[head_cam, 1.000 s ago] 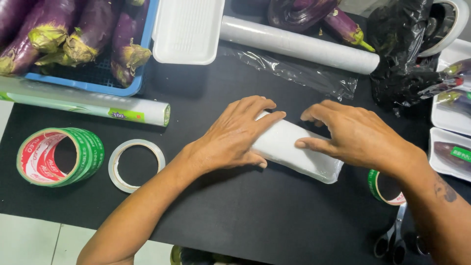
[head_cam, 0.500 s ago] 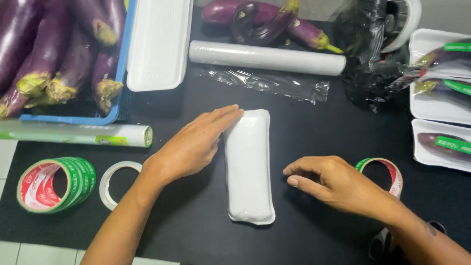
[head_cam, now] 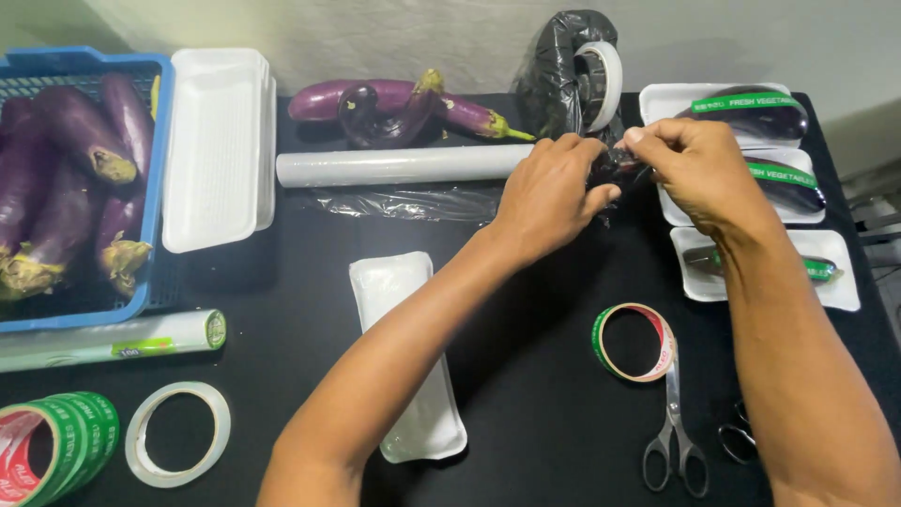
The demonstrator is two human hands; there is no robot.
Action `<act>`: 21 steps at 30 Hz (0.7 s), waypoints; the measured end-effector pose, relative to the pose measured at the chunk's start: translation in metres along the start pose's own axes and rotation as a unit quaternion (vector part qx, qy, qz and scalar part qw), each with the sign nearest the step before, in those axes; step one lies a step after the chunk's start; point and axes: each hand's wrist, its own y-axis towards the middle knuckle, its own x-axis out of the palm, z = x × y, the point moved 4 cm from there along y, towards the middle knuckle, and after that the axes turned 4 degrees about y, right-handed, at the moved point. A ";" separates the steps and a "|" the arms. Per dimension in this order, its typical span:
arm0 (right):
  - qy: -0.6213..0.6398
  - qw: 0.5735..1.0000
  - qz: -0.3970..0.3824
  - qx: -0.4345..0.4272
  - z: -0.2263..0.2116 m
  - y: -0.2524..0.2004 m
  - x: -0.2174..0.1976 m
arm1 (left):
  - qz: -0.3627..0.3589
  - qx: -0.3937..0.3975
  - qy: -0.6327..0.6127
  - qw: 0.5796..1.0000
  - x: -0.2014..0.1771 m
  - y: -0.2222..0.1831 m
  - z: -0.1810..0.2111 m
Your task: The person wraps an eggplant in plastic film, places it on a tray, and applies a decorative green tape around the tray by hand using scissors.
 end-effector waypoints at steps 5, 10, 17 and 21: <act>0.084 0.995 0.043 -0.027 0.005 -0.011 -0.004 | 0.015 -0.005 0.091 0.996 -0.001 0.006 0.006; -0.039 0.972 0.141 -0.181 0.040 -0.035 0.009 | -0.012 -0.024 0.064 0.998 -0.015 0.012 0.008; -0.029 0.962 0.166 -0.214 0.051 -0.031 0.019 | 0.011 -0.125 -0.080 0.989 -0.017 0.031 0.007; -0.072 0.963 0.133 -0.225 0.042 -0.030 0.015 | -0.075 -0.199 -0.033 0.976 -0.008 0.037 0.004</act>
